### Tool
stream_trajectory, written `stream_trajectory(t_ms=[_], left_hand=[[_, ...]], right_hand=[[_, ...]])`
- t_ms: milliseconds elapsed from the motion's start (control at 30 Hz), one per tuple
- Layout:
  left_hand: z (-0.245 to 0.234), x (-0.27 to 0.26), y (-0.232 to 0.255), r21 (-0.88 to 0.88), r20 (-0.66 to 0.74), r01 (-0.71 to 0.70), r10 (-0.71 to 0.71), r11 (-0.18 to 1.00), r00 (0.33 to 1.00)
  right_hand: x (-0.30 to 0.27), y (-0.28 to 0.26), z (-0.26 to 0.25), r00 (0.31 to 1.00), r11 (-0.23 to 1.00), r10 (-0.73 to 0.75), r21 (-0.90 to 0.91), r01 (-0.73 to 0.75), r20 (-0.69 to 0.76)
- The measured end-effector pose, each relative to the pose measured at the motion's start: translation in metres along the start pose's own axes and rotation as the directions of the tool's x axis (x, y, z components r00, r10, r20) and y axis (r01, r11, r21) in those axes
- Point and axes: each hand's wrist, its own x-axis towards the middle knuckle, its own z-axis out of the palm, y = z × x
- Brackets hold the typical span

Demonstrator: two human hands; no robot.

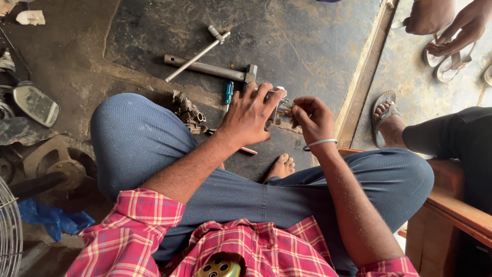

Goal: Repairing and reassembling a motorcycle carburetor using various tools.

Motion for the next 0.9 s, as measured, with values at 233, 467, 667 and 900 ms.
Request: stream_trajectory(t_ms=[233, 467, 667, 900], left_hand=[[0.001, 0.002, -0.002, 0.012, 0.043, 0.013, -0.013, 1.0, 0.999], [-0.001, 0.0, 0.0, 0.005, 0.054, 0.025, -0.025, 1.0, 0.998], [0.003, -0.001, -0.001, 0.029, 0.043, 0.008, -0.009, 1.0, 0.999], [0.002, -0.001, 0.001, 0.061, 0.047, 0.016, -0.019, 0.998, 0.999]], right_hand=[[0.0, 0.025, -0.006, 0.994, 0.991, 0.098, -0.094, -0.093, 0.049], [-0.001, 0.021, -0.005, 0.947, 0.928, 0.321, -0.198, -0.317, -0.011], [-0.003, 0.014, 0.005, 0.999, 0.955, -0.028, -0.294, 0.034, 0.025], [-0.001, 0.019, 0.003, 0.964, 0.924, 0.255, -0.276, -0.265, -0.072]])
